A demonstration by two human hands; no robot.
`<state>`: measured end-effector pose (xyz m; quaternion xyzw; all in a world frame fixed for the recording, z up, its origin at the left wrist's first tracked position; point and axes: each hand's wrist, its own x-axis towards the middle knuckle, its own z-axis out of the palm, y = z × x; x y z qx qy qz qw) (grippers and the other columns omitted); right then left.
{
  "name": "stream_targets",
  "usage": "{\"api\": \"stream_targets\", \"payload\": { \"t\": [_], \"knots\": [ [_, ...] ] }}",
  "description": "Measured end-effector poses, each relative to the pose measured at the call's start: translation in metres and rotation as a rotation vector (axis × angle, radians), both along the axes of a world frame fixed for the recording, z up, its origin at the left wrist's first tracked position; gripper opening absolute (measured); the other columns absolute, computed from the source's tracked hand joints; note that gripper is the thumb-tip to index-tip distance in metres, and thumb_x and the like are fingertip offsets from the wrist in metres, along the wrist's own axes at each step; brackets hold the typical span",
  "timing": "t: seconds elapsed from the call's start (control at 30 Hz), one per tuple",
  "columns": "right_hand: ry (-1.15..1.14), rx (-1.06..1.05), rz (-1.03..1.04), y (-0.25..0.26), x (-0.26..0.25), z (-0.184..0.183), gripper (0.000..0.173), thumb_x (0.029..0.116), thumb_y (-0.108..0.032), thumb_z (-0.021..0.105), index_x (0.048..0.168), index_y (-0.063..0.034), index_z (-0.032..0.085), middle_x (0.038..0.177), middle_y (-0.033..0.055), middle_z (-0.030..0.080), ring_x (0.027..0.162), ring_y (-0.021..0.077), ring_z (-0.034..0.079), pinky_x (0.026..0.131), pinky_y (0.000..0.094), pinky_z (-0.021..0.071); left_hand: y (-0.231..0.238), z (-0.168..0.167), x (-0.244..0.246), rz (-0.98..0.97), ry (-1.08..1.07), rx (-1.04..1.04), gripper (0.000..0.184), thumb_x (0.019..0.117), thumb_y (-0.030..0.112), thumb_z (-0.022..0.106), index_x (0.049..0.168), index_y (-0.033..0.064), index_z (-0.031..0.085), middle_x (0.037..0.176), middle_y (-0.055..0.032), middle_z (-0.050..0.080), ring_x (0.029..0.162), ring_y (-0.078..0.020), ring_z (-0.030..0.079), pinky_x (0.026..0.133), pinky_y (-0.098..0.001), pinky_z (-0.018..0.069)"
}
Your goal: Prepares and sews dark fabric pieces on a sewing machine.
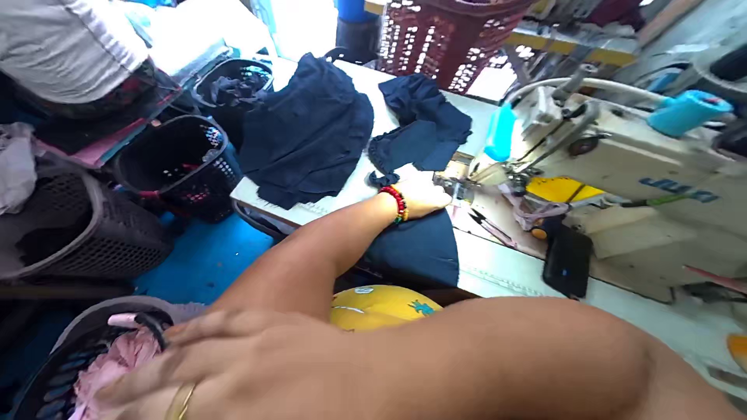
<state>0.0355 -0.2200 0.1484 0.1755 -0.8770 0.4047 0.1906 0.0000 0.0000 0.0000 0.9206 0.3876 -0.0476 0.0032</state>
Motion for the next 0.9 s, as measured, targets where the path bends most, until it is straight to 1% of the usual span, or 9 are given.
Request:
{"api": "stream_targets", "payload": {
  "t": [0.07,0.13,0.2,0.3,0.43,0.53,0.63,0.77,0.9],
  "knots": [
    [0.035,0.033,-0.098,0.025,0.007,-0.030,0.068,0.1032,-0.061,0.032,0.143,-0.0152,0.061,0.146,0.0059,0.060,0.144,0.0271,0.047,0.123,0.0515,0.0301,-0.003,-0.002,-0.002,0.050,-0.063,-0.003,0.025,0.1028,0.003,0.048,0.122,0.0028,0.064,0.111,-0.0185,0.069,0.104,-0.0388,0.067,0.089,-0.0547,0.0536],
    [0.004,0.130,-0.279,0.063,0.029,-0.066,0.050,0.1061,-0.041,0.042,0.145,-0.0156,0.059,0.151,0.0019,0.057,0.146,0.0235,0.044,0.121,0.0532,0.0311,-0.003,-0.003,-0.006,0.183,-0.236,-0.014,0.025,0.1020,0.004,0.052,0.120,0.0025,0.068,0.114,-0.0204,0.070,0.109,-0.0410,0.068,0.092,-0.0577,0.0537],
    [-0.057,0.186,-0.561,0.090,0.067,-0.103,0.033,0.1004,-0.021,0.061,0.132,-0.0160,0.069,0.142,0.0001,0.064,0.139,0.0198,0.053,0.115,0.0498,0.0409,-0.001,0.023,-0.001,0.437,-0.214,-0.330,0.033,0.1089,0.017,0.048,0.136,0.0036,0.061,0.140,-0.0173,0.060,0.136,-0.0346,0.053,0.115,-0.0528,0.0397],
    [-0.151,0.093,-1.091,0.116,0.128,-0.154,0.016,0.0944,-0.012,0.067,0.107,-0.0073,0.076,0.115,0.0079,0.072,0.113,0.0221,0.066,0.097,0.0421,0.0552,0.015,-0.007,-0.028,0.398,-0.686,-0.288,0.031,0.1040,0.019,0.058,0.114,-0.0083,0.067,0.115,-0.0252,0.068,0.111,-0.0362,0.065,0.102,-0.0513,0.0479],
    [-0.272,-0.351,-1.550,0.129,0.164,-0.184,0.037,0.0921,-0.017,0.072,0.125,-0.0027,0.065,0.120,0.0167,0.067,0.099,0.0271,0.066,0.080,0.0451,0.0556,0.013,-0.007,-0.044,0.454,-0.851,-0.364,0.024,0.1027,0.017,0.061,0.109,-0.0047,0.067,0.102,-0.0169,0.067,0.090,-0.0210,0.064,0.088,-0.0384,0.0511],
    [-0.219,-0.451,-1.558,0.136,0.163,-0.186,0.036,0.0943,-0.018,0.071,0.127,-0.0039,0.063,0.108,0.0113,0.072,0.084,0.0205,0.067,0.071,0.0401,0.0554,0.008,-0.010,-0.050,0.439,-0.932,-0.379,0.017,0.1009,0.015,0.063,0.106,-0.0010,0.067,0.093,-0.0075,0.066,0.081,-0.0063,0.060,0.080,-0.0259,0.0504],
    [-0.271,-0.436,-1.529,0.141,0.159,-0.181,0.024,0.0948,-0.019,0.071,0.116,-0.0077,0.071,0.095,0.0051,0.074,0.077,0.0177,0.067,0.070,0.0423,0.0557,0.006,-0.009,-0.054,0.433,-0.998,-0.400,0.013,0.1002,0.014,0.063,0.103,0.0019,0.068,0.088,-0.0003,0.065,0.078,0.0021,0.058,0.076,-0.0177,0.0491],
    [-0.283,-0.426,-1.557,0.147,0.153,-0.182,0.035,0.0893,-0.026,0.079,0.120,-0.0123,0.070,0.114,0.0082,0.068,0.079,0.0211,0.062,0.069,0.0454,0.0516,0.003,-0.007,-0.056,0.421,-1.141,-0.438,0.007,0.0993,0.008,0.062,0.100,0.0038,0.067,0.084,0.0045,0.063,0.076,0.0043,0.058,0.074,-0.0151,0.0487],
    [-0.229,-0.545,-1.494,0.156,0.149,-0.183,0.038,0.0885,-0.017,0.079,0.124,-0.0109,0.067,0.086,0.0046,0.071,0.070,0.0179,0.065,0.065,0.0406,0.0540,0.000,-0.008,-0.054,0.440,-1.284,-0.509,0.007,0.1001,0.005,0.058,0.097,0.0072,0.064,0.083,0.0061,0.063,0.076,0.0018,0.061,0.073,-0.0172,0.0522]
  ]
}}
